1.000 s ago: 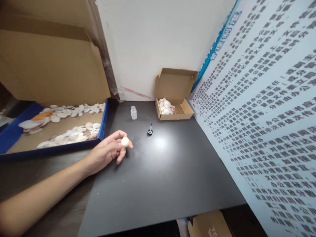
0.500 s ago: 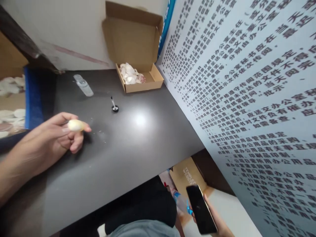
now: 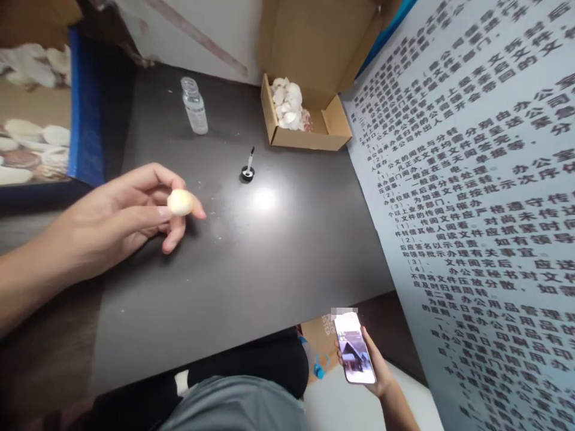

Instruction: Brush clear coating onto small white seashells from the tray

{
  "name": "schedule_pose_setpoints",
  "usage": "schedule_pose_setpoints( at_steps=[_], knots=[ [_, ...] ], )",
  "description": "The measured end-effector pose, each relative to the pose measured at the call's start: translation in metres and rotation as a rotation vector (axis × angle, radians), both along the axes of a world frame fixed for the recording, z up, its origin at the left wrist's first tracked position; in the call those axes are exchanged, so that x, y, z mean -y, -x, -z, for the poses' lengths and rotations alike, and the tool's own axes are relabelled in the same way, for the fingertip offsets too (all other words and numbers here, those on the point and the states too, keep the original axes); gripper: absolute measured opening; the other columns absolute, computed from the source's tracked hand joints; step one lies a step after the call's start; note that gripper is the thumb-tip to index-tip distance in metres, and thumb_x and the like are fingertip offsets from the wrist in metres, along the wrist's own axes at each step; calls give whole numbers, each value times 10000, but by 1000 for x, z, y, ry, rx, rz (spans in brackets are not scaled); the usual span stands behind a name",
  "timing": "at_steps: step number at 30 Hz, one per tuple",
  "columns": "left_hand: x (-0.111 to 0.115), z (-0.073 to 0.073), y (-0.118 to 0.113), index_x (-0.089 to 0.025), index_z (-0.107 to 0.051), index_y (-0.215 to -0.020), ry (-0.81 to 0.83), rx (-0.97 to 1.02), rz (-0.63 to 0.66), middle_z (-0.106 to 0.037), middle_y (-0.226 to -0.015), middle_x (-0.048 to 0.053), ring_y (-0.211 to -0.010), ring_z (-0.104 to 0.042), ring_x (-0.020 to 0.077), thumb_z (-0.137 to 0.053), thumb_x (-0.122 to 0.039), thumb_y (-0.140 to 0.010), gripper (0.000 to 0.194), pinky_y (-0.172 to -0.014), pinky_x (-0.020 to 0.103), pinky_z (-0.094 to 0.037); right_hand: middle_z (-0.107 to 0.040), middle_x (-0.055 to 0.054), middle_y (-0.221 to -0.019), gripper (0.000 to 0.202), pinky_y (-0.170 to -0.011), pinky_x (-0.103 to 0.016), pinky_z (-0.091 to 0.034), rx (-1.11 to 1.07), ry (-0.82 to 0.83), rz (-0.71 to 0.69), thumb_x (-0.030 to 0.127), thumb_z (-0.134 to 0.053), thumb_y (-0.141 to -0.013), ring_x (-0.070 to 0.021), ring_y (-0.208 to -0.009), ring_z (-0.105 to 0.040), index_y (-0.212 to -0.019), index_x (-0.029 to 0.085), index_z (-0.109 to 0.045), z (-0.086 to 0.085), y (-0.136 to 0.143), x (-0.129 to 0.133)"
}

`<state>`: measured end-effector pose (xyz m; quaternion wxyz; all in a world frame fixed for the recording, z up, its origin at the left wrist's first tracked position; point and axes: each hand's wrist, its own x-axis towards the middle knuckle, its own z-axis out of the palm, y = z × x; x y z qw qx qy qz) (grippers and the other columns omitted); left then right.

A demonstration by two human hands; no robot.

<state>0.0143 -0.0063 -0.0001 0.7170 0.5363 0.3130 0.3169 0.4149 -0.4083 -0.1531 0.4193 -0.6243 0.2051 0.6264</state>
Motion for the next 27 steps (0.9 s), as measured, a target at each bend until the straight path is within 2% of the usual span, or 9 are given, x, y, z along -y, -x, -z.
schedule_pose_setpoints(
  at_steps=[9, 19, 27],
  knots=[
    [0, 1, 1, -196, -518, -896, -14, -12, 27, -715, -885, 21, -492, -582, 72, -625, -208, -843, 120, -497, 209, -476, -799, -181, -853, 450, -657, -325, -616, 5, 0, -60, 474, -593, -956, -242, -666, -768, -922, 62, -771, 0, -2, -26],
    [0, -1, -1, -184, -537, -883, -65, -28, 5, -717, -833, 34, -476, -585, 84, -631, -163, -804, 125, -478, 217, -474, -795, -160, -832, 426, -621, -307, -605, 27, -3, -40, 472, -586, -962, -224, -649, -758, -951, 79, -750, -5, -2, -36],
    [1, 0, 0, -185, -537, -898, -77, -33, 30, -709, -867, 32, -494, -585, 86, -605, -157, -829, 101, -492, 230, -478, -798, -140, -806, 394, -630, -331, -611, 48, -20, -82, 477, -618, -942, -241, -652, -763, -897, 107, -745, 0, 3, -42]
  ],
)
